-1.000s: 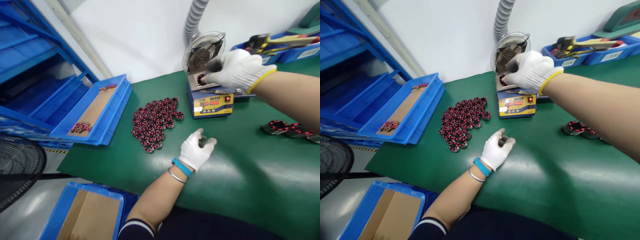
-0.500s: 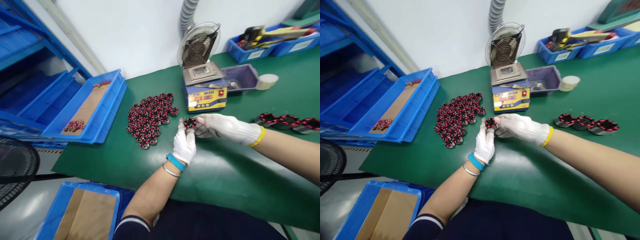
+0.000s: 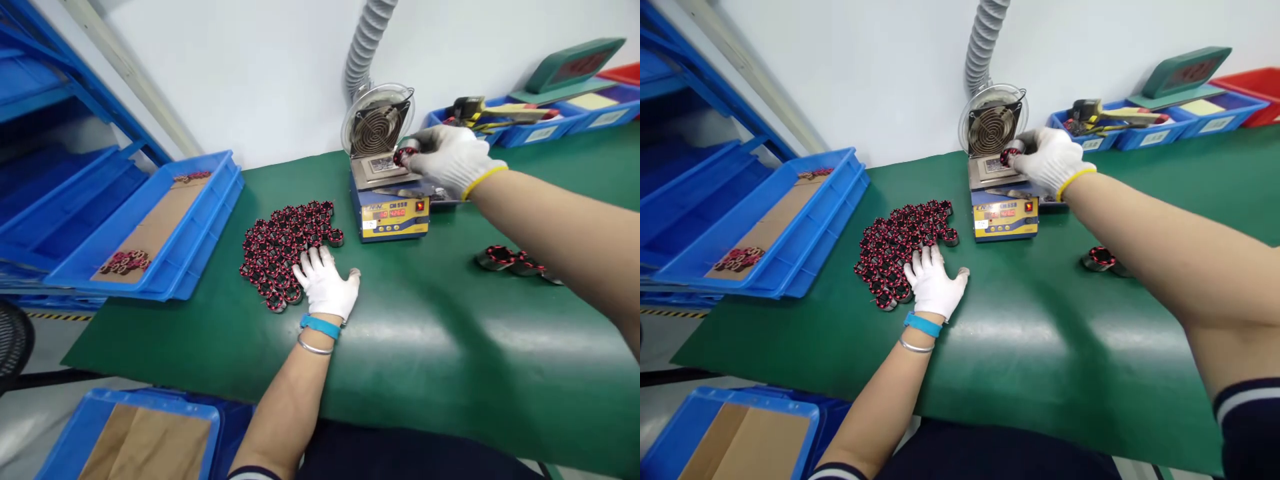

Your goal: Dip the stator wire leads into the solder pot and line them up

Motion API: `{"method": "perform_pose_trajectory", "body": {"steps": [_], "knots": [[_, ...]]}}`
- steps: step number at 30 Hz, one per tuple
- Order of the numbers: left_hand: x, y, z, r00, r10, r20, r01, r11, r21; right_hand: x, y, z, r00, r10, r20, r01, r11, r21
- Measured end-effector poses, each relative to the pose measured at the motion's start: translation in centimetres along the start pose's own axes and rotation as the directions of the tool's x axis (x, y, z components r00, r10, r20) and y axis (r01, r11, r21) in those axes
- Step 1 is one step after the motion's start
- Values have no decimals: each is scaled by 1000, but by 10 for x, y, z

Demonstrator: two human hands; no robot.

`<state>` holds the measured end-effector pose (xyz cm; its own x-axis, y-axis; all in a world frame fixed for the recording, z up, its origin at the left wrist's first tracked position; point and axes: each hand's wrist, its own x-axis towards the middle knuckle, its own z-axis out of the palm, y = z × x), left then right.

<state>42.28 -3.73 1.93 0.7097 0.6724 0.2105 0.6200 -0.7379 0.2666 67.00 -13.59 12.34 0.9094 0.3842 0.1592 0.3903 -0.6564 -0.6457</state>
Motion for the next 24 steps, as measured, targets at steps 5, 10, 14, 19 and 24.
{"method": "perform_pose_trajectory", "body": {"steps": [5, 10, 14, 19, 24], "knots": [[-1, 0, 0, 999, 24, 23, -24, 1000, 5, 27, -13, 5, 998, 4, -64, -13, 991, -130], [-7, 5, 2, 996, 89, 10, -88, 995, -46, 25, -17, 14, 999, 33, -42, -40, 981, -192], [-11, 8, 3, 984, 177, 14, -175, 979, -101, 22, -20, 17, 999, 30, -24, -35, 971, -237], [-12, 10, 2, 974, 224, 21, -217, 961, -170, 20, -20, 20, 999, 25, -25, -31, 970, -243], [-9, 8, 1, 983, 183, 8, -178, 967, -181, 21, -19, 20, 999, 29, -25, -34, 972, -233]]}}
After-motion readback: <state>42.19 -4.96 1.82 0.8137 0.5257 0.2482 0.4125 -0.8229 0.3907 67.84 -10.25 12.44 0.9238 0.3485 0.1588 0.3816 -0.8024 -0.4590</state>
